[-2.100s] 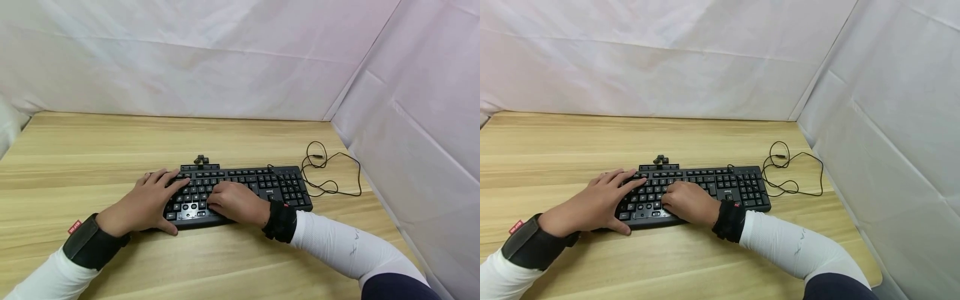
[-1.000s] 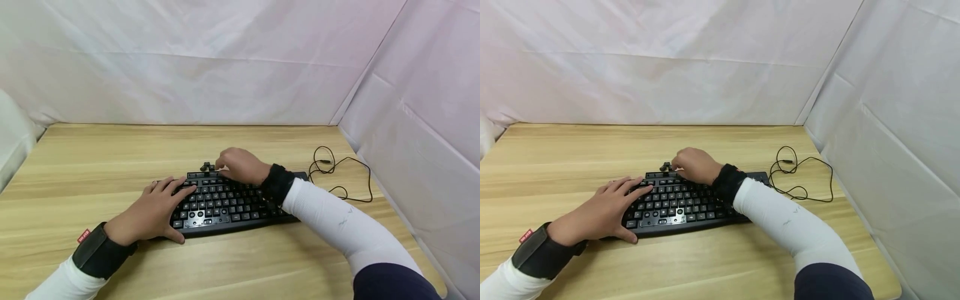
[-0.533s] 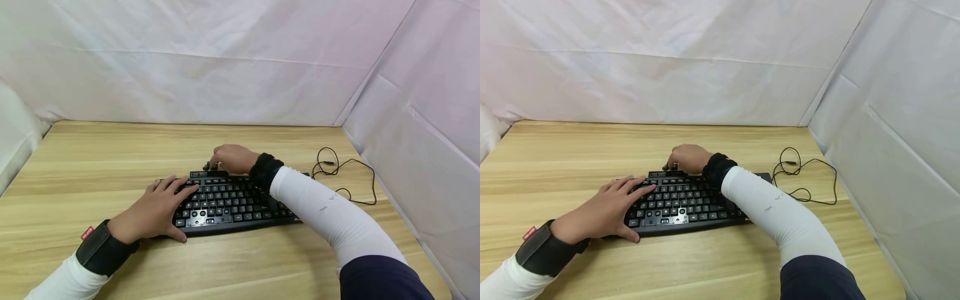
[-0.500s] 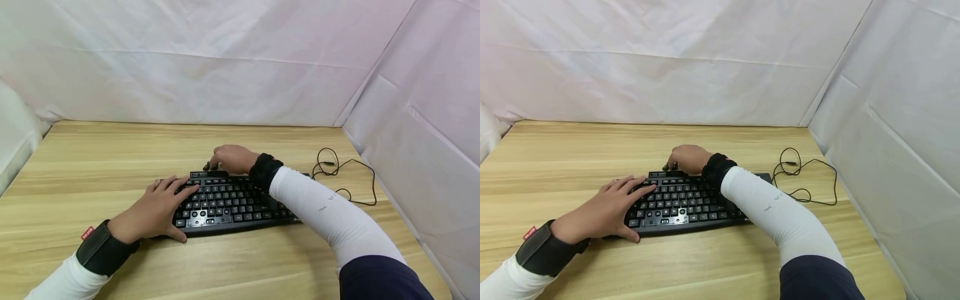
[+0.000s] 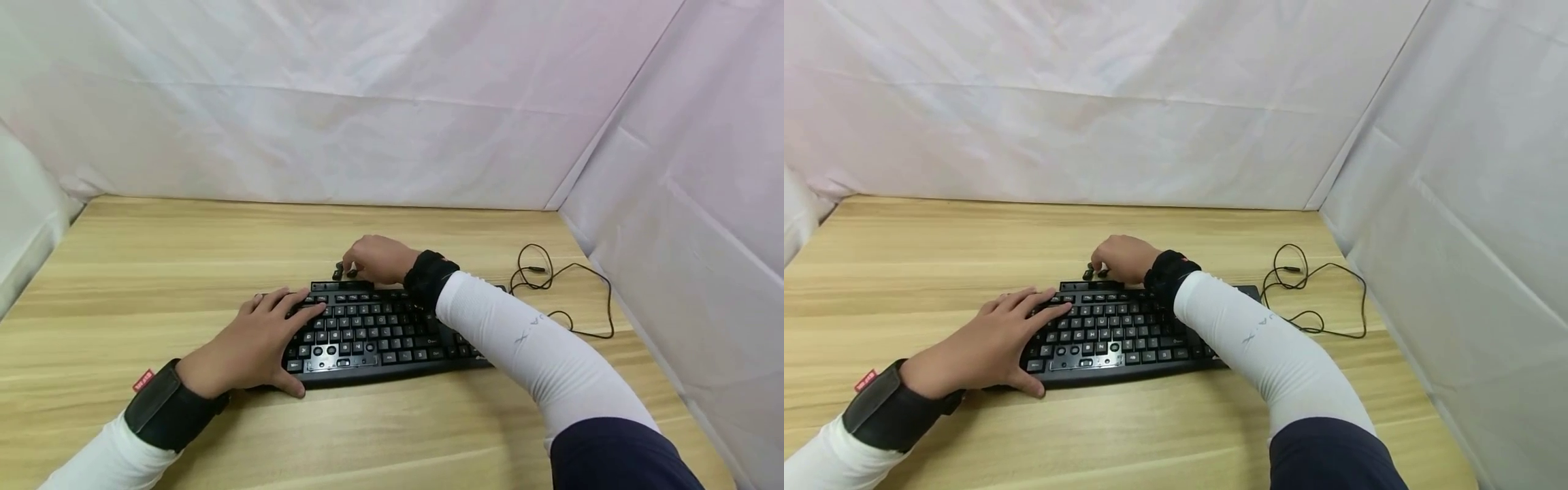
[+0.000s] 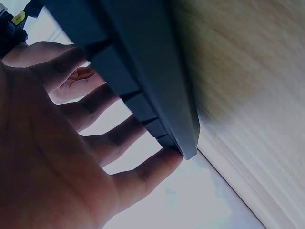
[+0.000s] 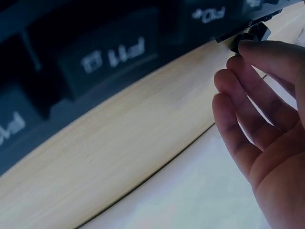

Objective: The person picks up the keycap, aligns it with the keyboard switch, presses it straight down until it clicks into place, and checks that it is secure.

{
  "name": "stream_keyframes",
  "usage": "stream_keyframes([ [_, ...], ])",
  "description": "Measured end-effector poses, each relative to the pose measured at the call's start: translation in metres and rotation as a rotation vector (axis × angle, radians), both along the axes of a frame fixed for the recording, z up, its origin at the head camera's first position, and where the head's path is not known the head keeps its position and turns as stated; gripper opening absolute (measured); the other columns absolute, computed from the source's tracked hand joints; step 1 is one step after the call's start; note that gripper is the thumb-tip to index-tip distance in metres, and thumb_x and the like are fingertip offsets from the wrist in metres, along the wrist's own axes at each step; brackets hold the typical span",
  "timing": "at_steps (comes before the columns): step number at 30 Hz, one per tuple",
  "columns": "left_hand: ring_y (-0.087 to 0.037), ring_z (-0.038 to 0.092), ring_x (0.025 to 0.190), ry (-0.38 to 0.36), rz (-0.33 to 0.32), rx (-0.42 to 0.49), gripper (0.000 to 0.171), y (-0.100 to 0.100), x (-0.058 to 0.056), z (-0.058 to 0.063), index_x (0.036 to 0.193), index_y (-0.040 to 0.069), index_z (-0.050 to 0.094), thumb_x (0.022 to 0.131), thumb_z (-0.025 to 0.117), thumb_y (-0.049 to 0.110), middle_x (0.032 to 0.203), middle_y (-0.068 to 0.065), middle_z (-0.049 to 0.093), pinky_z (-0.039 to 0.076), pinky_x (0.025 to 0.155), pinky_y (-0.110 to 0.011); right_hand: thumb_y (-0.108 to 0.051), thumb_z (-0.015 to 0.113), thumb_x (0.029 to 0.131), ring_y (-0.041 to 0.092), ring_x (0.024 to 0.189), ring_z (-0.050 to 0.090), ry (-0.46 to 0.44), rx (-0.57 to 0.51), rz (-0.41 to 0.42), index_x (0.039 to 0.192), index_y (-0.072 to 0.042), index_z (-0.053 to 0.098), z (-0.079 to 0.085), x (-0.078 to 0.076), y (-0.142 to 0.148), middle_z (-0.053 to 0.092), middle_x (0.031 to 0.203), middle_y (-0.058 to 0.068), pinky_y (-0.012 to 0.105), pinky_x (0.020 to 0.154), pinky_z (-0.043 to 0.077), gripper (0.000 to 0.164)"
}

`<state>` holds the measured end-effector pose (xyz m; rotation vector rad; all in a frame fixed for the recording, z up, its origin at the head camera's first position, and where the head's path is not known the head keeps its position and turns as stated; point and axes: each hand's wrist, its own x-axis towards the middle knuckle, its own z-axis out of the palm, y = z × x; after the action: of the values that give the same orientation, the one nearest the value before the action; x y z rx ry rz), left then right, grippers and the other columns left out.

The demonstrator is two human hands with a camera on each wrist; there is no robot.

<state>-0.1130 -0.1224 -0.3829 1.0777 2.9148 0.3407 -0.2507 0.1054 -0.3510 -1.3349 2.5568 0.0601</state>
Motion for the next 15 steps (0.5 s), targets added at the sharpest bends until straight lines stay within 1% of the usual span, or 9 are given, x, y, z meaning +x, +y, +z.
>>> stream_keyframes([
  [6, -0.041, 0.03, 0.127, 0.006, 0.007, 0.003, 0.12, -0.0005, 0.0004, 0.0007, 0.144, 0.017, 0.04, 0.046, 0.067, 0.081, 0.146, -0.019, 0.035, 0.034, 0.091, -0.069, -0.008, 0.06, 0.089, 0.011, 0.09, 0.06, -0.035, -0.023, -0.023, 0.111, -0.013, 0.07, -0.0007, -0.0005, -0.0016, 0.069, 0.107, 0.003, 0.031, 0.082, 0.051, 0.024],
  [9, -0.041, 0.03, 0.127, 0.001, 0.007, 0.001, 0.12, -0.0006, 0.001, 0.0013, 0.144, 0.016, 0.04, 0.046, 0.067, 0.081, 0.147, -0.02, 0.035, 0.034, 0.091, -0.069, -0.009, 0.061, 0.089, 0.01, 0.087, 0.06, -0.062, -0.03, -0.041, 0.109, -0.014, 0.07, -0.003, -0.0011, -0.0014, 0.07, 0.104, 0.002, 0.03, 0.08, 0.052, 0.023],
  [13, -0.041, 0.03, 0.127, 0.004, 0.01, 0.005, 0.121, -0.0006, 0.0006, 0.0018, 0.144, 0.017, 0.04, 0.045, 0.067, 0.081, 0.146, -0.02, 0.036, 0.034, 0.091, -0.07, -0.01, 0.063, 0.087, 0.012, 0.089, 0.058, -0.061, -0.045, -0.079, 0.106, -0.014, 0.069, -0.004, 0.0003, 0.001, 0.068, 0.102, 0.001, 0.031, 0.08, 0.051, 0.02],
  [15, -0.041, 0.03, 0.127, 0.011, 0.005, 0.01, 0.121, -0.0001, -0.0001, 0.0014, 0.144, 0.017, 0.04, 0.046, 0.067, 0.081, 0.146, -0.019, 0.036, 0.034, 0.09, -0.07, -0.009, 0.064, 0.086, 0.013, 0.091, 0.057, -0.05, -0.063, -0.101, 0.104, -0.013, 0.068, -0.0024, 0.0038, 0.0034, 0.067, 0.102, 0.001, 0.032, 0.081, 0.05, 0.018],
])
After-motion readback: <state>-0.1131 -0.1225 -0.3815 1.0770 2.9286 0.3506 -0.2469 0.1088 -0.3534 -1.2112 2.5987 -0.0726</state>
